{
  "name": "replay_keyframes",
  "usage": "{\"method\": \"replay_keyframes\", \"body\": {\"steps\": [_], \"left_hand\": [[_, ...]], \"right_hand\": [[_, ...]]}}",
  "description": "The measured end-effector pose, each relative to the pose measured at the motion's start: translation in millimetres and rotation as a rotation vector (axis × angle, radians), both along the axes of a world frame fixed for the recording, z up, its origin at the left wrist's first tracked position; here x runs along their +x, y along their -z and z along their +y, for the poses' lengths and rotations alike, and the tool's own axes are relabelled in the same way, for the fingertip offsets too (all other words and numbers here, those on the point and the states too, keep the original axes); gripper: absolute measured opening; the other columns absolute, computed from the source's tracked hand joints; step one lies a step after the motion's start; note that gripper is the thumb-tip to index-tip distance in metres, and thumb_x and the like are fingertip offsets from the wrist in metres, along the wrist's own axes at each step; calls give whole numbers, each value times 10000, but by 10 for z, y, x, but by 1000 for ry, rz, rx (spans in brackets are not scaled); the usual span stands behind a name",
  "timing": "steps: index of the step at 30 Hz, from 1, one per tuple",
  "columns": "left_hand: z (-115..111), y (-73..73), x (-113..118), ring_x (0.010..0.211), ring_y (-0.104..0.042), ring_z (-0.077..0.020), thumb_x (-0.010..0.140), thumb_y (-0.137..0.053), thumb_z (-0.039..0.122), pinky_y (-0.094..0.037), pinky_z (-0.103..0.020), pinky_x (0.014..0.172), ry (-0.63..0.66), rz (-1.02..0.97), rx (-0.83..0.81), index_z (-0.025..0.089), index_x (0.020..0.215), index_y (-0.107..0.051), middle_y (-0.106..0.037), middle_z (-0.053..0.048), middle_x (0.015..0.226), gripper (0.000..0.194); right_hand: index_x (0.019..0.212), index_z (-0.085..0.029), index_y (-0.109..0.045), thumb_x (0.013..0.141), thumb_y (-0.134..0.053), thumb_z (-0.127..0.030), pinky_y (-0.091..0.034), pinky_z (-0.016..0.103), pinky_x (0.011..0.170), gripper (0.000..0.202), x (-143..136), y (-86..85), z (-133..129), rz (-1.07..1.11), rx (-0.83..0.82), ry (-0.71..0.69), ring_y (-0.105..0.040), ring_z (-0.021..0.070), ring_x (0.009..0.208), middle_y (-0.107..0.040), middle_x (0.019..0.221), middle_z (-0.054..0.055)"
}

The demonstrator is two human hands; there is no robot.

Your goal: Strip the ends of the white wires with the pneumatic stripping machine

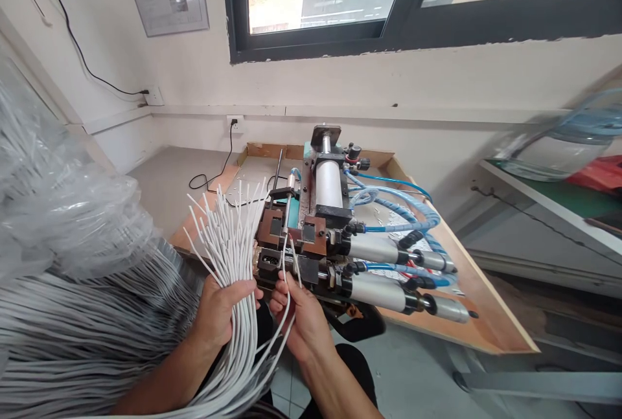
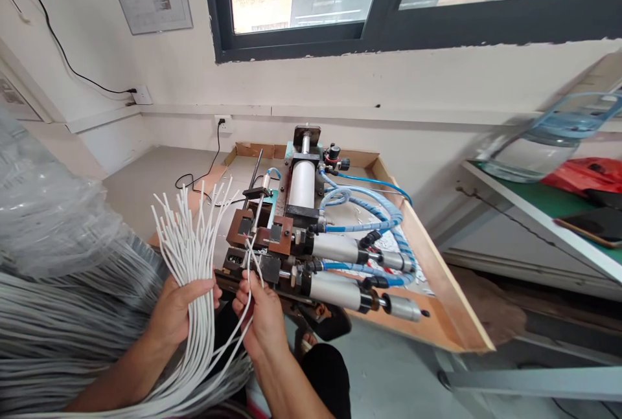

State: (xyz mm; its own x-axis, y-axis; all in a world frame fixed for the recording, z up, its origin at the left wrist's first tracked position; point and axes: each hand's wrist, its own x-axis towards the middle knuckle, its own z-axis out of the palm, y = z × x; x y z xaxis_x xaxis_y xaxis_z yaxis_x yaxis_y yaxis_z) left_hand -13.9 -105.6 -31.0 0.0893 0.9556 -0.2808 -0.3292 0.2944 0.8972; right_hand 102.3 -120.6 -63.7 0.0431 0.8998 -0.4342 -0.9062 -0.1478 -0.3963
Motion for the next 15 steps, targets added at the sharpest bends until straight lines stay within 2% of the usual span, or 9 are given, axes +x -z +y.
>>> {"method": "replay_keyframes", "body": {"steps": [5,8,11,15], "left_hand": [[-42,4,15,487,-588,-139,514,-705,133,-468,-238,485,-16,9,-26,132,654,-618,-613,25,528,165],[-79,38,23,488,-584,-136,509,-691,98,-465,-242,507,23,-36,-19,135,648,-624,-629,19,533,158],[-117,97,27,471,-572,-138,533,-668,95,-466,-256,511,95,-74,-14,127,677,-647,-641,-1,528,149],[-163,161,19,492,-562,-133,537,-651,67,-442,-228,474,152,-30,22,119,696,-662,-643,-7,549,168]], "right_hand": [[668,-137,-623,508,-783,-228,-313,156,406,244,-51,-13,-19,-2,-8,-21,-355,29,417,-457,505,-59],[690,-135,-625,573,-742,-339,-356,183,438,262,-81,-43,-55,-58,-3,-59,-406,52,434,-446,504,-57],[721,-128,-638,622,-691,-422,-356,194,433,315,-98,-71,-98,-172,84,-133,-403,65,421,-404,460,-66],[653,-130,-637,606,-713,-386,-330,188,388,271,-100,-70,-134,-414,217,-164,-365,60,409,-456,479,-46]]}}
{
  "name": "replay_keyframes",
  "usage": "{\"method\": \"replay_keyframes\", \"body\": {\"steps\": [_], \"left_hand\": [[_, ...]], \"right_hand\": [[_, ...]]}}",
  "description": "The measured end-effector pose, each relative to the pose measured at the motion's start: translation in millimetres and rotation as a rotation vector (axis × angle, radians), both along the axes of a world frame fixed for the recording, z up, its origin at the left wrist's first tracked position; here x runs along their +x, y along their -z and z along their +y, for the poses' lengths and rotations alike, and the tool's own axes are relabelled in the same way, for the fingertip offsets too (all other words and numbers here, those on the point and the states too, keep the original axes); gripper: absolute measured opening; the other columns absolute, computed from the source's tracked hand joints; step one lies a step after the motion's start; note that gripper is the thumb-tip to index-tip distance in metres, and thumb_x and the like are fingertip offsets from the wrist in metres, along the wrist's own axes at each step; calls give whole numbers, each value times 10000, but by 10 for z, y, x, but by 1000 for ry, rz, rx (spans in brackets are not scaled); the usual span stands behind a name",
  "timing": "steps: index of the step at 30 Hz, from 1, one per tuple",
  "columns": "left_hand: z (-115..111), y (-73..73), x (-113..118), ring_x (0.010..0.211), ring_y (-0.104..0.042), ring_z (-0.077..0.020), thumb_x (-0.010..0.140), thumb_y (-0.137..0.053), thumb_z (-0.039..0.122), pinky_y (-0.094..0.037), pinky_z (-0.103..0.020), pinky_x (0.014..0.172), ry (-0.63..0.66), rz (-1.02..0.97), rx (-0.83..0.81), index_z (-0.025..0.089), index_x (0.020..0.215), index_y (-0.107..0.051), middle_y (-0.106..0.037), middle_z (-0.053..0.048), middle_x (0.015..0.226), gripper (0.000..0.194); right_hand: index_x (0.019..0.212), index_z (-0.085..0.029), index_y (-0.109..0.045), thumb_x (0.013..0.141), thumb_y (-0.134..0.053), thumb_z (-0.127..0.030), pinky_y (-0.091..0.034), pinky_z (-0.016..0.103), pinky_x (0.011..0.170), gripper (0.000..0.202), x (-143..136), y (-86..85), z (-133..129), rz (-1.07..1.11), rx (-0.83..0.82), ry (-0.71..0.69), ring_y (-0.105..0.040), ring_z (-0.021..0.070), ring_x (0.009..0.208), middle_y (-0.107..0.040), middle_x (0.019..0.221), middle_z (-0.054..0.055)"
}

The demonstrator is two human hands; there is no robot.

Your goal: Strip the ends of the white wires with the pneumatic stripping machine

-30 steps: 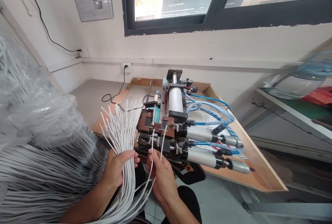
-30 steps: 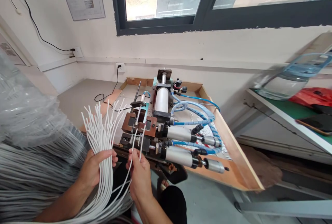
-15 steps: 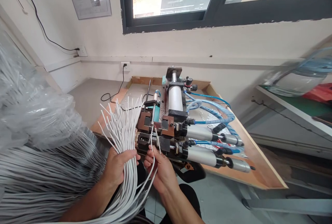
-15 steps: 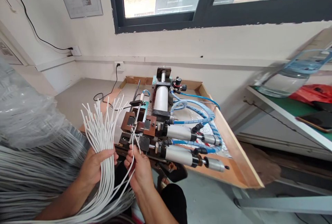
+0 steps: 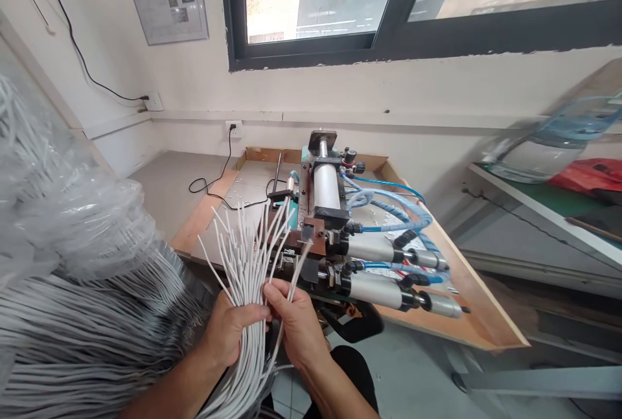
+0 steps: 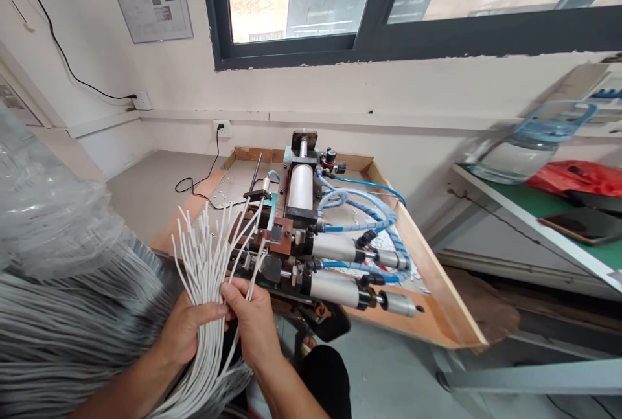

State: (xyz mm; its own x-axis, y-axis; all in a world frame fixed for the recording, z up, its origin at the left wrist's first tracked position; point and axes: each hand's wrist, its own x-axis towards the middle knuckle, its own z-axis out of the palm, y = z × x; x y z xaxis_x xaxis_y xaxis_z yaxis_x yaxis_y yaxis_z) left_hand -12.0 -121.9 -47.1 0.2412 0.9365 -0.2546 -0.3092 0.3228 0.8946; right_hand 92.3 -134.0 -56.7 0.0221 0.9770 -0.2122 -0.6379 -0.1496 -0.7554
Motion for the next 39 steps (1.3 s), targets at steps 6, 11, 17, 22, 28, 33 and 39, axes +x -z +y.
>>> {"method": "replay_keyframes", "body": {"steps": [6,11,17,22,28,33,39], "left_hand": [[-8,23,-42,529,-576,-135,585,-636,90,-457,-230,505,16,-42,-10,132,648,-653,-637,-3,565,77],[-27,27,-32,526,-554,-115,572,-677,100,-448,-213,492,15,-3,11,128,737,-675,-655,-15,629,168],[-16,0,-45,524,-549,-109,573,-673,99,-433,-202,501,-24,-28,20,120,694,-685,-653,-18,602,123],[38,4,-74,477,-540,-101,586,-677,144,-423,-201,470,-10,-35,-36,99,697,-694,-659,-38,588,121],[69,-18,-35,607,-603,-164,601,-688,164,-476,-268,581,-48,-24,-4,105,780,-682,-681,-58,668,189],[97,-104,-47,593,-583,-157,590,-707,192,-458,-267,604,43,-41,30,99,715,-668,-657,-39,639,161],[121,-167,-53,560,-559,-136,585,-707,186,-448,-256,571,95,-57,-15,126,743,-635,-627,-4,629,184]], "right_hand": [[736,-127,-679,650,-668,-430,-260,172,382,316,32,61,-58,-110,-4,53,-347,55,417,-488,485,-26],[716,-143,-677,684,-641,-434,-255,186,404,295,46,85,-107,-191,43,33,-352,55,432,-533,570,-12],[893,-155,-656,703,-597,-497,-310,213,457,396,48,8,-149,-274,36,7,-412,99,483,-565,591,4],[1016,-175,-636,745,-548,-497,-334,229,483,430,37,-25,-208,-276,4,-75,-465,131,547,-592,668,26],[1014,-224,-636,712,-619,-437,-362,234,516,370,25,-5,-248,-216,-24,-120,-484,143,623,-574,746,24],[959,-199,-609,731,-605,-447,-180,200,406,337,33,106,-236,-48,-31,-240,-276,61,450,-365,568,-47],[1025,-199,-566,694,-631,-481,-125,201,427,440,3,113,-242,5,-73,-231,-222,46,452,-312,576,-63]]}}
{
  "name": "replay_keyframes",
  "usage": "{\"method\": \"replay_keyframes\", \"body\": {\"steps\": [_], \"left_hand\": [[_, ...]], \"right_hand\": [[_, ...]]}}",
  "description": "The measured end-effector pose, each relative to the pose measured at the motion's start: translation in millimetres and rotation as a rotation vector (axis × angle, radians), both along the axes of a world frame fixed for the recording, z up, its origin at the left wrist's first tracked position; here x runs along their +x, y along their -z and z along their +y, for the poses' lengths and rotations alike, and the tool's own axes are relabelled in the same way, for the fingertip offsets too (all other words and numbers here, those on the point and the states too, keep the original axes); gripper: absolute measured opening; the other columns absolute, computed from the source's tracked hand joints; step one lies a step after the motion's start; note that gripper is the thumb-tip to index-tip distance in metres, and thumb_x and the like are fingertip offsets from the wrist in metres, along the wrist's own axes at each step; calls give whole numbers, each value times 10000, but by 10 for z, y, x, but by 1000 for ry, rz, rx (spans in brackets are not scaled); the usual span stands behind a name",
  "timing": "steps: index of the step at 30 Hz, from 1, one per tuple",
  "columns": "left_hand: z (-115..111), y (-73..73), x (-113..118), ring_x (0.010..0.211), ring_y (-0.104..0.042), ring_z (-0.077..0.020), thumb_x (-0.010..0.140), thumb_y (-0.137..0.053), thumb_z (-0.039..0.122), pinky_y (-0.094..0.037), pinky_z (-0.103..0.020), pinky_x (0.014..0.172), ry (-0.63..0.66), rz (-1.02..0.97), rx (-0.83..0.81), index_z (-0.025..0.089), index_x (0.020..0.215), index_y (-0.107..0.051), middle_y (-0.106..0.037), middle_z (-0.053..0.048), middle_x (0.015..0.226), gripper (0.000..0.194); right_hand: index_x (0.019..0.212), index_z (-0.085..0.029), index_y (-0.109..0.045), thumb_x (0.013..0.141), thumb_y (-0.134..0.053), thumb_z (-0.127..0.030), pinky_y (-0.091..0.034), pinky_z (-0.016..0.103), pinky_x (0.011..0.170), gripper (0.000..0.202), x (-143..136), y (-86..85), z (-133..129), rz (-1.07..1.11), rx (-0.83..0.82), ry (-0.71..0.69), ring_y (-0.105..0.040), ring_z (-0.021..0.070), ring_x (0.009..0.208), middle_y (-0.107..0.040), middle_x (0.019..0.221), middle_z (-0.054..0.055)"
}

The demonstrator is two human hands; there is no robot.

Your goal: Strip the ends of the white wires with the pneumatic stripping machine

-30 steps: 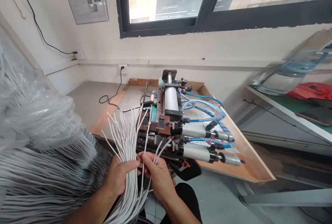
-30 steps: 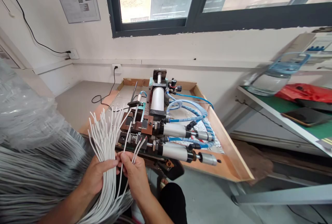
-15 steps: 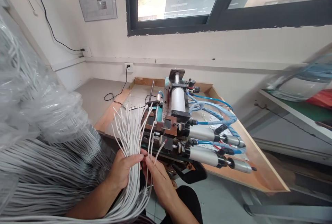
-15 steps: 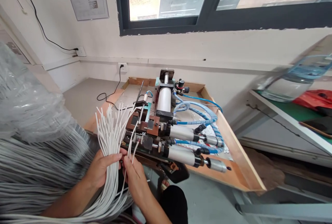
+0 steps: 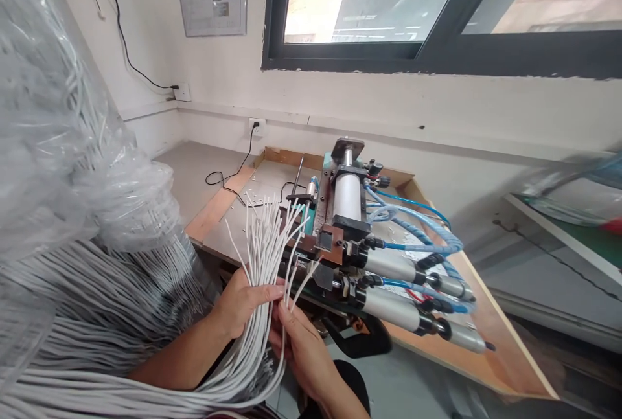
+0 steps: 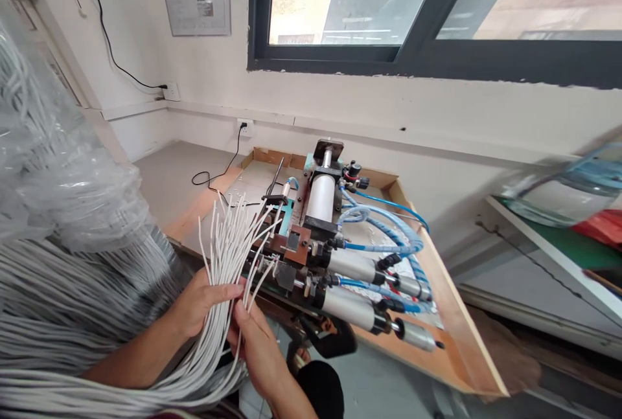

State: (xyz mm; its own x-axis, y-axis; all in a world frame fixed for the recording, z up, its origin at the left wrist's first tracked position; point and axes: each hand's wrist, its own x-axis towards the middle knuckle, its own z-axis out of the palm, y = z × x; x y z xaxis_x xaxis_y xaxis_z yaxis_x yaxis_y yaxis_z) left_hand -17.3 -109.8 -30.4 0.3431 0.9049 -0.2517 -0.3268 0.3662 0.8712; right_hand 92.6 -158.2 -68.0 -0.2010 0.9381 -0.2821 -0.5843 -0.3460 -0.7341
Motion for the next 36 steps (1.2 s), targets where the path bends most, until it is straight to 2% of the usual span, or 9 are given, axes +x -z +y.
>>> {"method": "replay_keyframes", "body": {"steps": [5,11,17,19,21,24,28,33,36], "left_hand": [[30,-41,3,540,-552,-134,527,-718,151,-444,-246,546,-68,-33,20,131,672,-611,-602,11,576,182],[15,-11,-37,463,-545,-133,571,-672,149,-425,-250,487,-76,-86,-68,142,780,-622,-600,5,522,215],[-29,-14,-43,534,-580,-152,563,-683,127,-430,-256,542,-55,-31,-7,118,654,-615,-608,-4,550,114],[-42,-27,-45,498,-544,-129,572,-669,116,-410,-247,527,-56,2,42,119,639,-609,-596,4,530,91],[-57,-38,-50,505,-524,-119,583,-654,109,-397,-243,537,-58,40,92,117,638,-613,-589,7,539,69],[-88,-41,-56,526,-514,-115,602,-639,110,-385,-237,557,-24,108,139,111,640,-628,-580,6,547,40],[-124,-25,-63,533,-497,-113,629,-609,103,-377,-234,561,38,163,189,110,643,-638,-569,4,543,33],[-131,4,-92,513,-495,-114,601,-635,121,-378,-235,537,147,184,183,111,628,-649,-579,-4,536,32],[-146,17,-112,491,-503,-124,559,-662,125,-391,-247,510,223,175,142,115,626,-653,-598,-15,536,69]], "right_hand": [[1092,-184,-549,650,-643,-532,-134,193,429,570,-56,-42,-39,-54,-43,-25,-258,53,451,-350,541,-63],[985,-214,-634,702,-563,-555,-271,221,415,449,-48,30,-88,-197,8,6,-380,111,468,-485,546,-13],[922,-167,-656,749,-524,-526,-355,258,471,420,-45,75,-124,-233,78,-46,-437,138,496,-522,547,6],[925,-168,-651,751,-553,-478,-392,275,557,369,-11,43,-104,-265,133,27,-475,151,573,-558,619,20],[918,-181,-639,736,-597,-425,-401,277,638,307,54,-2,-64,-322,182,173,-493,152,638,-578,684,18],[793,-177,-608,738,-601,-399,-395,249,599,228,169,-78,5,-395,229,272,-481,131,607,-556,652,-3],[657,-165,-527,771,-547,-412,-352,224,486,273,248,-174,47,-494,291,129,-423,103,499,-490,552,-24],[569,-177,-443,826,-457,-403,-306,229,488,343,306,-216,15,-608,359,-32,-379,91,460,-431,473,-44],[562,-174,-456,824,-455,-391,-269,231,469,341,345,-192,-41,-599,355,-106,-340,87,442,-408,448,-49]]}}
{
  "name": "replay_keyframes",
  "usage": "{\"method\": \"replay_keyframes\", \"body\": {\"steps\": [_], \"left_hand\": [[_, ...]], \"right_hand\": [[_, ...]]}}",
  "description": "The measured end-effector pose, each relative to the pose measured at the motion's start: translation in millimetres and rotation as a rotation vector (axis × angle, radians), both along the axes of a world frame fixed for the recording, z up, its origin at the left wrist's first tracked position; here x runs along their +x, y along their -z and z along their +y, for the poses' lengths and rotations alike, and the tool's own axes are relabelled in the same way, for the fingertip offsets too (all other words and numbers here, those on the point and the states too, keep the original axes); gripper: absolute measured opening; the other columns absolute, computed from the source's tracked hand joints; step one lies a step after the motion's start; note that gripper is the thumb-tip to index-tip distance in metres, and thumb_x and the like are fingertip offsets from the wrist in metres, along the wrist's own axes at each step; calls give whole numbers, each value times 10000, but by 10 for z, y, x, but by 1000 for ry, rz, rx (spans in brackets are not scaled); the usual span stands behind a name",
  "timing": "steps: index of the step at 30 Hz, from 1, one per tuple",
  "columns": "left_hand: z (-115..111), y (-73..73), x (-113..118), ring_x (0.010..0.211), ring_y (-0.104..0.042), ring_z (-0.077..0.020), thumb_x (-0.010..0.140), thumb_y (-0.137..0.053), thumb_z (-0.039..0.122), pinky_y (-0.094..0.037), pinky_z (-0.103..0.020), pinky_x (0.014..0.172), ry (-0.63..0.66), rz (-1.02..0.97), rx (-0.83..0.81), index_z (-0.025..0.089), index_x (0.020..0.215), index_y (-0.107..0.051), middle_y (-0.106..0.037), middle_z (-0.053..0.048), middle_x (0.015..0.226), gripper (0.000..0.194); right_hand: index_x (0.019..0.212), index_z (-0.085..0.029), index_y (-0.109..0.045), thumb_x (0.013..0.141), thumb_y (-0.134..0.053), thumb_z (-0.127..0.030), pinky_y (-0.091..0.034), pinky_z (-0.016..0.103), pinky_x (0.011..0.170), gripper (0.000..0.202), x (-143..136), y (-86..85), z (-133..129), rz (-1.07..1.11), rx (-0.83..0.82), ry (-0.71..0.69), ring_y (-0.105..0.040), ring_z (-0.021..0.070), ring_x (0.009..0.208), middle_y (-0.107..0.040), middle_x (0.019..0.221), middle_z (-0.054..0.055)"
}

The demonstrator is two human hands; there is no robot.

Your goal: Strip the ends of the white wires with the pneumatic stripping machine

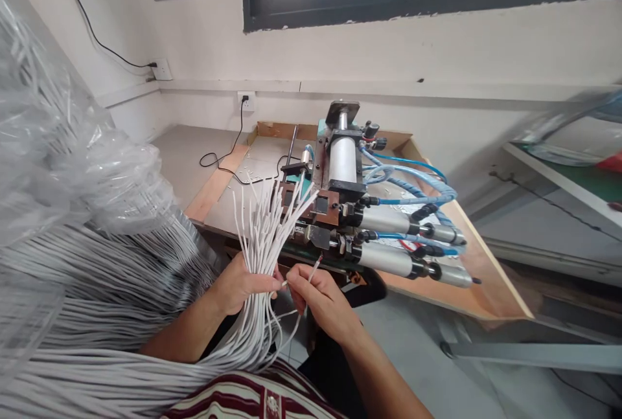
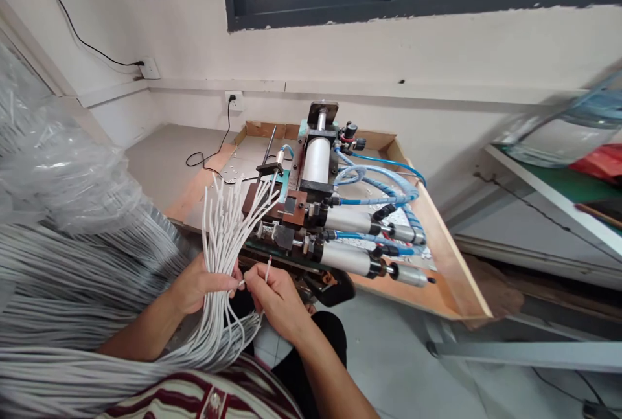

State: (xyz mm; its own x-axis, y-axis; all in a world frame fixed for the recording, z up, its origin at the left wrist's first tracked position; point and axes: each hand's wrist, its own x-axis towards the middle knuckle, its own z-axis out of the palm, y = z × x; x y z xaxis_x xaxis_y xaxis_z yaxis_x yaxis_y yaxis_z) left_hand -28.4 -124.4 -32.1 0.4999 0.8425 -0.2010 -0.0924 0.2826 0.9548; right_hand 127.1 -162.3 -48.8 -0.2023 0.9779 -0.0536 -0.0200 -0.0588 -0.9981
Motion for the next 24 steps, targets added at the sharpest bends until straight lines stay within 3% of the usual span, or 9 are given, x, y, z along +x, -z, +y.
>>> {"method": "replay_keyframes", "body": {"steps": [3,8,11,14,16,20,22,24], "left_hand": [[-44,-1,-14,484,-505,-126,547,-671,118,-393,-247,489,56,-13,-57,123,647,-649,-620,-18,561,103],[-119,-14,-14,458,-483,-120,569,-668,156,-360,-240,457,163,-54,-78,106,627,-659,-621,-33,542,77],[-142,-10,-1,438,-465,-104,574,-664,160,-349,-235,450,153,-87,-111,109,618,-658,-612,-22,525,68],[-162,10,-17,416,-450,-88,573,-657,151,-336,-227,443,112,-115,-161,120,623,-652,-606,-7,517,59],[-174,30,-52,403,-444,-84,567,-654,149,-320,-222,428,120,-105,-173,114,619,-655,-609,-12,509,63],[-178,49,-94,391,-460,-93,558,-667,161,-313,-222,407,75,-61,-147,104,608,-660,-623,-32,508,76],[-160,31,-67,421,-508,-116,555,-686,169,-359,-235,434,-21,-54,-119,115,623,-660,-637,-33,540,91],[-130,-4,-22,466,-553,-138,552,-703,172,-403,-252,484,-104,-58,-69,121,635,-658,-647,-30,568,107]], "right_hand": [[538,-169,-465,784,-507,-391,-211,231,439,333,-31,64,-92,86,-18,34,-280,78,432,-368,442,-55],[494,-184,-406,695,-582,-376,-142,217,398,330,-274,133,-268,544,-142,266,-179,53,395,-278,420,-83],[472,-197,-342,642,-620,-324,-119,201,370,349,-404,82,-307,729,-273,335,-128,37,360,-205,392,-108],[465,-202,-332,635,-617,-297,-119,197,352,345,-366,20,-255,768,-315,359,-124,37,350,-191,393,-110],[452,-206,-320,649,-592,-272,-124,201,344,343,-213,2,-181,750,-238,441,-135,46,353,-187,404,-104],[460,-194,-333,697,-550,-192,-186,203,365,321,157,31,-82,608,90,757,-212,66,391,-243,454,-78],[489,-189,-429,754,-534,-245,-238,218,399,290,206,56,-104,389,95,630,-285,83,418,-329,458,-54],[574,-176,-563,785,-517,-316,-289,240,442,258,144,71,-155,142,79,375,-375,110,460,-447,495,-15]]}}
